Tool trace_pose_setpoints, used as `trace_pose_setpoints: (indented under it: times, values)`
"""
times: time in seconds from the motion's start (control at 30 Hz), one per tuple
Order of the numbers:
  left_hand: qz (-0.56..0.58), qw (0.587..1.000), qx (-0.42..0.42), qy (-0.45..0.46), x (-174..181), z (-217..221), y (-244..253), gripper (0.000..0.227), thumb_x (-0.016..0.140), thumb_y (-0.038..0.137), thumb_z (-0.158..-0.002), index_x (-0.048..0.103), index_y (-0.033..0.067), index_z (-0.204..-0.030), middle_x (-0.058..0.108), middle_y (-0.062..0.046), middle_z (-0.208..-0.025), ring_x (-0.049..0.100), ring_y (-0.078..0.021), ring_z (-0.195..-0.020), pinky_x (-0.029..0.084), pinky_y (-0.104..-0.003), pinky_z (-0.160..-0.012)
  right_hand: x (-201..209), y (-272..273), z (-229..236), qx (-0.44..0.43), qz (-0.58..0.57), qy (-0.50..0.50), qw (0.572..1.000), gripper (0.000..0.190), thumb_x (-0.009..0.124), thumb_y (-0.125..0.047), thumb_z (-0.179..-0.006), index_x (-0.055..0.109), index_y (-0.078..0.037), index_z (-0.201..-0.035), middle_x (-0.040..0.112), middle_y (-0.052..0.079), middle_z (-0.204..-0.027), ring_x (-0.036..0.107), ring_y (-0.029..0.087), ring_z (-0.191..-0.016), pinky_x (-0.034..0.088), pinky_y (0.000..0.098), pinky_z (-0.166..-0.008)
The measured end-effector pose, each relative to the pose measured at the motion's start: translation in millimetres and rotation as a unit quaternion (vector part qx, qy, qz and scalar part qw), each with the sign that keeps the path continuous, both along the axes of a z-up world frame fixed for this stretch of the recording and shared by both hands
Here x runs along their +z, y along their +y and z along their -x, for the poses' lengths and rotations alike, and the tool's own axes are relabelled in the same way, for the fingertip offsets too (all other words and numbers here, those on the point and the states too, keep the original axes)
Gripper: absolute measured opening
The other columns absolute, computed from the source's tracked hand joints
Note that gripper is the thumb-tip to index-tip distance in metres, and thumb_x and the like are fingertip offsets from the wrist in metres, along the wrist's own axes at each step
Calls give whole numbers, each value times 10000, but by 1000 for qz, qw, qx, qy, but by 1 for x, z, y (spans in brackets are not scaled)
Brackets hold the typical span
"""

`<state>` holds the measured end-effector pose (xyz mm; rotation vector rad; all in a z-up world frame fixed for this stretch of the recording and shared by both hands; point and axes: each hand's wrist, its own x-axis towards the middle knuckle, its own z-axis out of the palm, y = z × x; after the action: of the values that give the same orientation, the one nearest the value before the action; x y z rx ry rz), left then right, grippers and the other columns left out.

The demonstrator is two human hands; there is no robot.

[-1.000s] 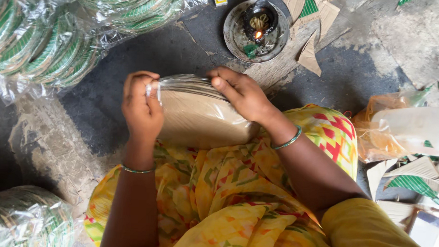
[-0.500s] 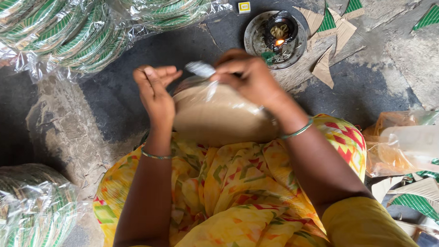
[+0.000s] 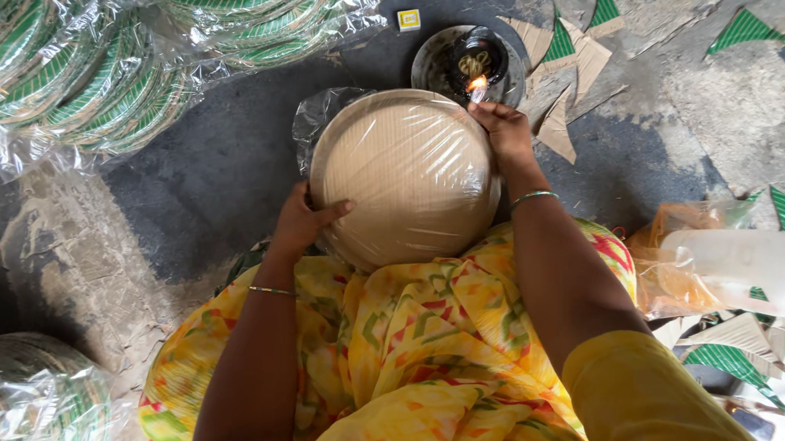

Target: The person sits on the floor and wraps stacks of green leaf-patterned plates in clear plastic film. They repeatedly pick up a stack, wrap it, and place it on a pile.

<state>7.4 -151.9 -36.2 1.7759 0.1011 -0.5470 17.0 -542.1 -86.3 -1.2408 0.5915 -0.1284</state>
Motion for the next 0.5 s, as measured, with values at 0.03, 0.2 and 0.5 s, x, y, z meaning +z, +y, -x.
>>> trace_pose_setpoints:
  times: [0.03,0.2,0.5]
  values:
    - [-1,1000,3,-5,2,0,1,840,932,286,-678,533,-58,-1333,706,-167,-1169,697,-236,-1019,581,-355,-865,-2,2,-4,4,6,5,1000,150,801,-153,-908,782,-30,-991,770,42,-886,678,99,-721,555,248,-688]
    - [-6,1000,0,-6,6,-5,1,815,918,299,-695,551,-69,-1323,707,-175,-1164,702,-238,-1016,579,-356,-864,-2,10,-7,7,38,31,999,182,814,-190,-901,778,-28,-974,760,37,-868,670,96,-697,551,249,-666]
    - [-93,995,13,37,8,-10,-1,912,875,433,-762,441,-43,-1407,633,-196,-1235,655,-276,-1106,556,-395,-908,4,16,-12,5,34,56,998,184,809,-185,-897,778,-18,-968,769,65,-856,678,121,-675,559,259,-641]
